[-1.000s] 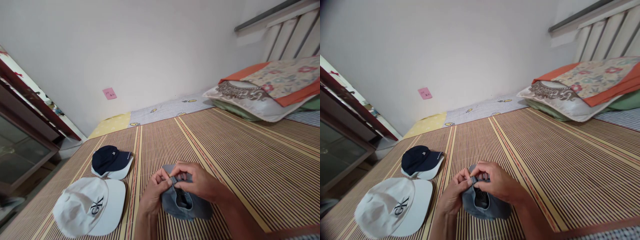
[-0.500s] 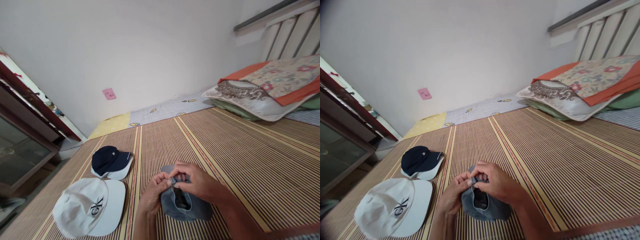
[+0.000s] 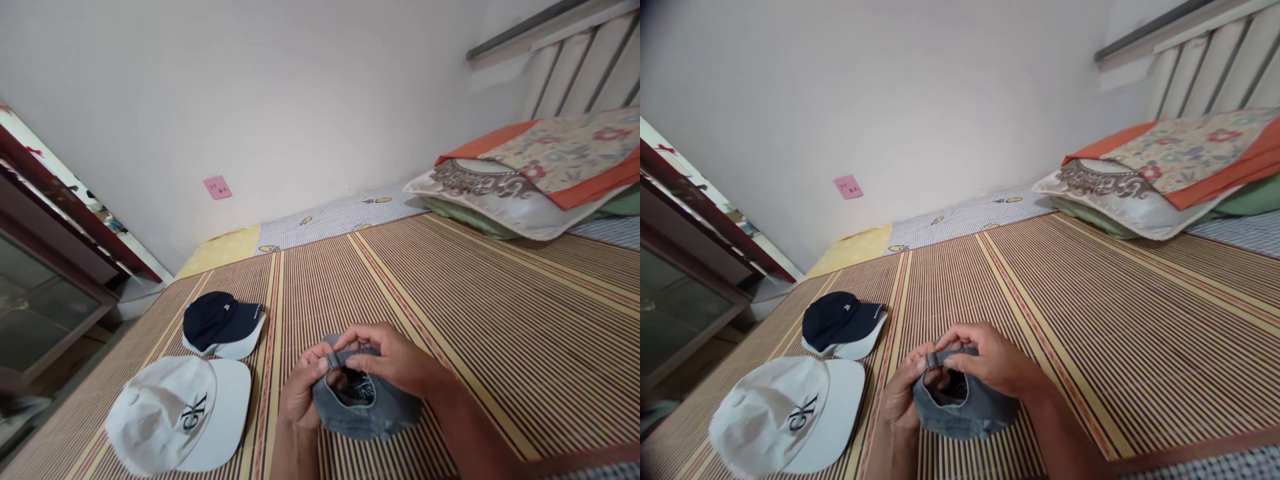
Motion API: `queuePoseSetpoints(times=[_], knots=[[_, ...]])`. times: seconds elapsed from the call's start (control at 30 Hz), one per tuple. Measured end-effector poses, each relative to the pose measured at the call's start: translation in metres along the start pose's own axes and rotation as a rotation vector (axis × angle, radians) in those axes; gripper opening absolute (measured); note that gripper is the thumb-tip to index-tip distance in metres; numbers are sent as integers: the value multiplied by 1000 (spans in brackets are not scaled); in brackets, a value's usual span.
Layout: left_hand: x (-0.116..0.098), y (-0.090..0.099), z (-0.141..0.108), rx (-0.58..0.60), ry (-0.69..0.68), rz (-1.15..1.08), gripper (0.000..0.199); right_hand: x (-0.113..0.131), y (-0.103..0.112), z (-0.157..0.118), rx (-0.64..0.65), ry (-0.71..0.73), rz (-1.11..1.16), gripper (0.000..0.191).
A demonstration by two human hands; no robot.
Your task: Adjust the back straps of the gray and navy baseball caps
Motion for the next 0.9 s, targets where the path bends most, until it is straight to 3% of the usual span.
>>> queuePoseSetpoints(times=[0.17,0.27,0.43,0.57,0.77,0.9], knots=[[5,-9,-1,105,-17,-54,32,1,5,1,-6,-6,-1,6],[1,-7,-2,91,-28,-33,32,-5,11,-1,-12,-19,7,5],[-17,9,-7,-9,-59,63,30,-30,26,-9,43,-125,35,19],[-31,19,-12,-24,-115,87,30,-39,33,-14,129,-143,89,32],[-29,22,-18,78,16,384,42,-35,42,-17,40,-4,290,42],[-29,27,-21,90,63,433,45,-41,43,-22,-37,8,489,40]])
Point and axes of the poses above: each hand's wrist, its own z-axis towards the middle knuckle, its own y-axis out of the back of the hand, x = y × z, the point moved 7 cm from there along z, towards the middle knuckle
